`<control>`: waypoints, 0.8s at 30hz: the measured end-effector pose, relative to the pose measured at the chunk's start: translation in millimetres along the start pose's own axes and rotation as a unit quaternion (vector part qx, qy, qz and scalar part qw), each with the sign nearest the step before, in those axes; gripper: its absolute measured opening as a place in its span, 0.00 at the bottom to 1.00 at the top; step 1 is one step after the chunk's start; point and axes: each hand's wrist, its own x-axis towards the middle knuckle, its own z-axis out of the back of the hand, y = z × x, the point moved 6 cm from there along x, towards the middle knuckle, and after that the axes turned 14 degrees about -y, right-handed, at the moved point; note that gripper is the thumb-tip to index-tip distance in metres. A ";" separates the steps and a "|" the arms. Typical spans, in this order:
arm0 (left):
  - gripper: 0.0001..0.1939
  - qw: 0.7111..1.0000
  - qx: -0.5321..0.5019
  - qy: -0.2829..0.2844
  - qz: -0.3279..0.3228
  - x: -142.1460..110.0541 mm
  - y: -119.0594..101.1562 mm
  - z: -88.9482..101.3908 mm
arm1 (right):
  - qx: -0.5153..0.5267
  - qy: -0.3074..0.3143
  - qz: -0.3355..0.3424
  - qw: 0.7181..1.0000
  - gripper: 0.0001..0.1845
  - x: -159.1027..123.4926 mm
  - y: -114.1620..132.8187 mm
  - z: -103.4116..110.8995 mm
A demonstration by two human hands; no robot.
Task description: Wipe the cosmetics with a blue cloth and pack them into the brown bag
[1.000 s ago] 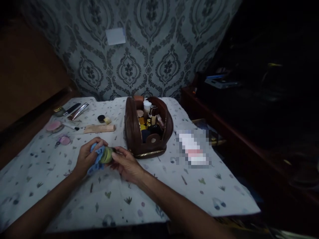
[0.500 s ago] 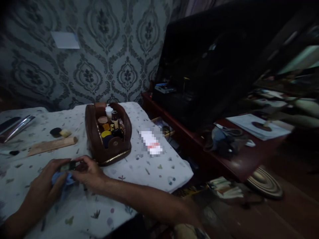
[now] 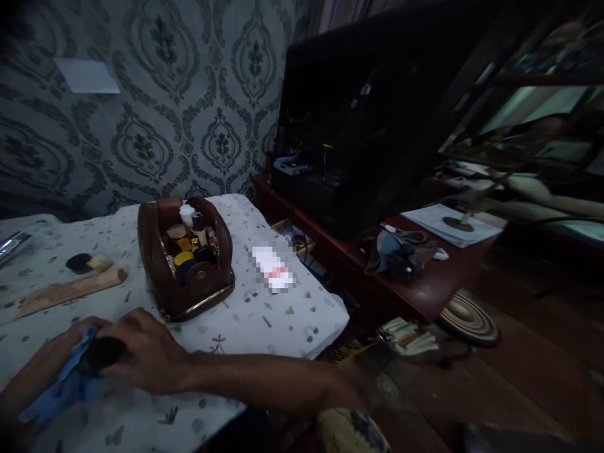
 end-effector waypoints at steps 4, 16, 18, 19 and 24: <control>0.22 0.998 -0.035 -0.048 0.013 -3.0 1.6 11.1 | 0.026 -0.036 -0.083 0.996 0.40 -1.7 -6.4 0.7; 0.19 0.997 -0.062 -0.026 -0.041 -3.5 -28.0 12.9 | 0.041 -0.051 -0.036 0.997 0.30 2.3 -4.2 10.6; 0.21 0.994 -0.109 0.018 0.009 2.7 -25.9 7.6 | 0.000 -0.037 0.035 0.999 0.23 1.7 5.5 11.9; 0.21 0.990 -0.130 0.031 0.041 4.4 -22.4 5.2 | -0.004 -0.031 0.058 0.998 0.22 1.0 8.4 11.0; 0.17 0.952 -0.251 0.012 0.175 -6.7 -3.4 -5.2 | 0.051 -0.084 -0.025 0.995 0.29 3.7 1.0 10.3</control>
